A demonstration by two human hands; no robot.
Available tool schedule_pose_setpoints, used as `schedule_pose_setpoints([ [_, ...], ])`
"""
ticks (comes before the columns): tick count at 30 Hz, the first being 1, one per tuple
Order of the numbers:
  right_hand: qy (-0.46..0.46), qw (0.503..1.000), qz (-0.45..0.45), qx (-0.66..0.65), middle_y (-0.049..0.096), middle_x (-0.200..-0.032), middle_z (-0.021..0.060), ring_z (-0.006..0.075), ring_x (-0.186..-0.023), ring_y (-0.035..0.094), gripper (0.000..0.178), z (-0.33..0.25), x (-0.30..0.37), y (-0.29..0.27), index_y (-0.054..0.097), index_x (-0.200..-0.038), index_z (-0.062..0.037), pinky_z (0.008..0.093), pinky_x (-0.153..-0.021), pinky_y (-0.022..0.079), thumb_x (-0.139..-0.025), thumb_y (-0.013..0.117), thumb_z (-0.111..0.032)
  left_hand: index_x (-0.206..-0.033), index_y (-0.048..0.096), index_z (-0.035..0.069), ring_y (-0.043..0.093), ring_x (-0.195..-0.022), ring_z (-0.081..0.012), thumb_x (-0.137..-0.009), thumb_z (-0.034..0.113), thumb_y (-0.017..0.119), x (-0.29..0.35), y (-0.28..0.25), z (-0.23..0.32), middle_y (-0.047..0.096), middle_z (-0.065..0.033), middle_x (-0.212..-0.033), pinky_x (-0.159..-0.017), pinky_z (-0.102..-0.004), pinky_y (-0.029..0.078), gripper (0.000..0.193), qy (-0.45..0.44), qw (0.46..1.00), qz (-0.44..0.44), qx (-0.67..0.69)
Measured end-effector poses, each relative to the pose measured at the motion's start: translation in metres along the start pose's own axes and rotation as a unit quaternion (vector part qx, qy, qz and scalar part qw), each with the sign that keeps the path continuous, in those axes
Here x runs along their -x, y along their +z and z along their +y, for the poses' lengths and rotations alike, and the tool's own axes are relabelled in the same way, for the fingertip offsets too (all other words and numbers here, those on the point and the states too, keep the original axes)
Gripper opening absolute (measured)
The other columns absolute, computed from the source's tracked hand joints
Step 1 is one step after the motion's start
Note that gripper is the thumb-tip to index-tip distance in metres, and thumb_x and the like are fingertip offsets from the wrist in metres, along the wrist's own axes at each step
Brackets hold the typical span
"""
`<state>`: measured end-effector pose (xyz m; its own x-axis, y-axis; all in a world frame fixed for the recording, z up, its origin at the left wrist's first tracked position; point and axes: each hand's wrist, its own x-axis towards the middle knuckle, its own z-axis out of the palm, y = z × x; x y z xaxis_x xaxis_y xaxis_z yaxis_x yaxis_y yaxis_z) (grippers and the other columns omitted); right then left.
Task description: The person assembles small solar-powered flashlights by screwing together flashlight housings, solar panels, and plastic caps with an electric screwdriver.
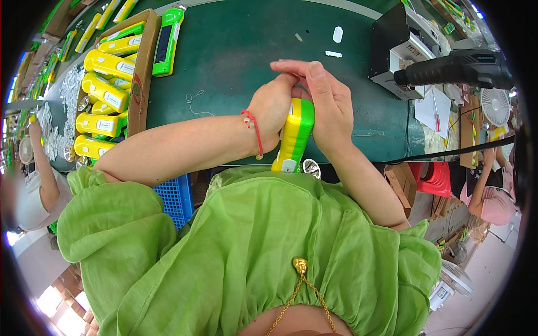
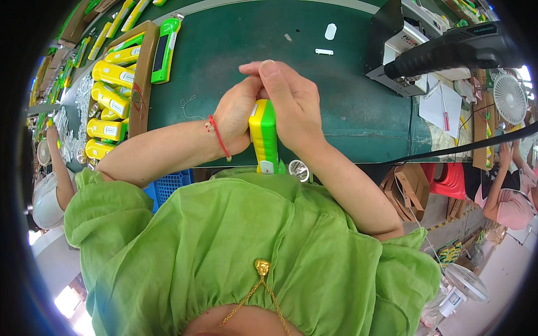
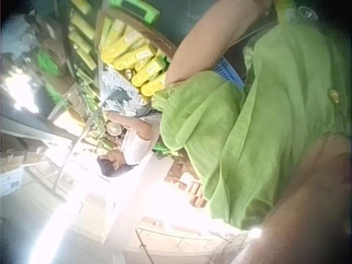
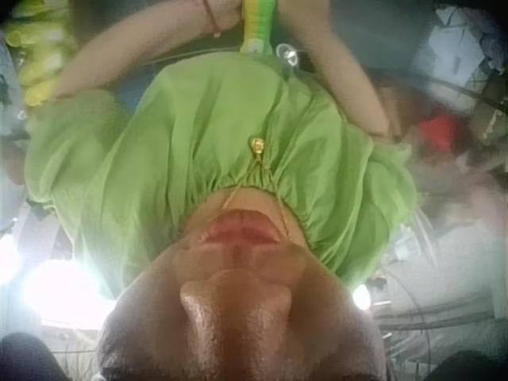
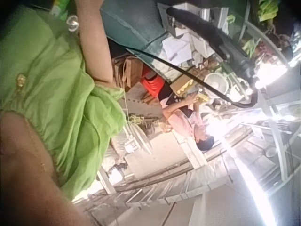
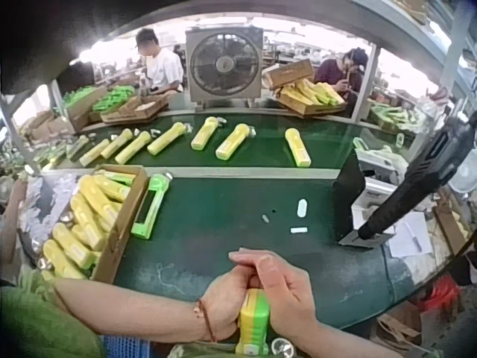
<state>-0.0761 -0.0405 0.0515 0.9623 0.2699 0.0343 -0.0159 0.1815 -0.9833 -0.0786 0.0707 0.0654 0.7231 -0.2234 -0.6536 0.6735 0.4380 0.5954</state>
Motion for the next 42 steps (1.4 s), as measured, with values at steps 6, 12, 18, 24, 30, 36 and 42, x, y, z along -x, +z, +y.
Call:
schedule_pose_setpoints([
  [6,-0.252,0.957,-0.005,0.143,0.067,-0.105,0.0174,0.0224,-0.102,0.063,0.05,0.005,0.0,0.002,0.064,-0.105,0.0081,0.0308,-0.081,0.053,-0.104,0.033,-0.031,-0.105,0.055,0.008,0.063,-0.092,-0.0169,-0.097,0.031,0.045,-0.01,-0.011,-0.01,0.062,-0.0067,-0.1,-0.078,-0.034,0.052,0.027,0.019,0.994,-0.101,0.027],
  [12,-0.218,0.96,0.047,0.171,0.069,-0.091,0.014,0.0168,-0.081,0.064,0.048,0.004,-0.004,-0.001,0.065,-0.095,0.0074,0.0273,-0.072,0.051,-0.104,0.034,-0.028,-0.097,0.061,0.002,0.06,-0.078,-0.0192,-0.093,0.023,0.04,-0.016,0.014,-0.009,0.063,-0.0099,-0.094,-0.069,-0.0334,0.048,0.029,0.037,0.999,0.016,0.035],
  [18,-0.148,0.976,0.079,0.138,0.068,-0.088,0.0135,0.0156,-0.076,0.063,0.046,0.012,-0.012,0.003,0.064,-0.091,0.006,0.0265,-0.07,0.05,-0.104,0.038,-0.029,-0.102,0.057,0.009,0.064,-0.091,-0.0204,-0.098,0.035,0.042,-0.023,0.01,-0.012,0.064,-0.0085,-0.099,-0.077,-0.0373,0.052,0.03,0.068,0.997,0.045,0.011],
  [24,-0.023,0.997,0.075,0.028,0.068,-0.092,0.0127,0.0155,-0.086,0.063,0.058,0.017,-0.032,-0.01,0.064,-0.095,0.004,0.0263,-0.078,0.049,-0.103,0.034,-0.045,-0.105,0.056,0.009,0.064,-0.089,-0.0209,-0.099,0.028,0.038,-0.049,-0.004,-0.005,0.065,-0.0076,-0.097,-0.077,-0.0376,0.052,0.027,0.018,0.998,-0.023,0.051],
  [30,0.004,0.997,0.077,0.018,0.068,-0.093,0.0112,0.0142,-0.084,0.062,0.064,0.026,-0.031,-0.005,0.066,-0.095,0.0022,0.0257,-0.076,0.048,-0.102,0.033,-0.051,-0.093,0.057,0.007,0.061,-0.074,-0.0187,-0.095,0.022,0.041,-0.046,0.003,-0.005,0.062,-0.0064,-0.084,-0.066,-0.0351,0.049,0.022,0.042,0.995,0.01,0.085],
  [36,-0.04,0.991,0.097,0.084,0.065,-0.085,0.0081,0.0121,-0.077,0.06,0.061,0.023,-0.023,-0.004,0.067,-0.091,0.0014,0.0247,-0.07,0.046,-0.102,0.033,-0.049,-0.087,0.059,0.006,0.058,-0.069,-0.018,-0.09,0.017,0.045,-0.034,0.007,-0.004,0.06,-0.0068,-0.079,-0.062,-0.033,0.046,0.018,0.025,0.998,0.035,0.051],
  [42,-0.073,0.986,0.125,0.085,0.064,-0.083,0.0074,0.0116,-0.075,0.059,0.052,0.024,-0.022,-0.002,0.063,-0.091,0.0015,0.0253,-0.069,0.047,-0.103,0.036,-0.041,-0.104,0.059,0.006,0.063,-0.086,-0.0213,-0.093,0.022,0.044,-0.034,0.004,-0.007,0.063,-0.0094,-0.094,-0.076,-0.0362,0.051,0.024,0.044,0.999,0.009,0.016],
])
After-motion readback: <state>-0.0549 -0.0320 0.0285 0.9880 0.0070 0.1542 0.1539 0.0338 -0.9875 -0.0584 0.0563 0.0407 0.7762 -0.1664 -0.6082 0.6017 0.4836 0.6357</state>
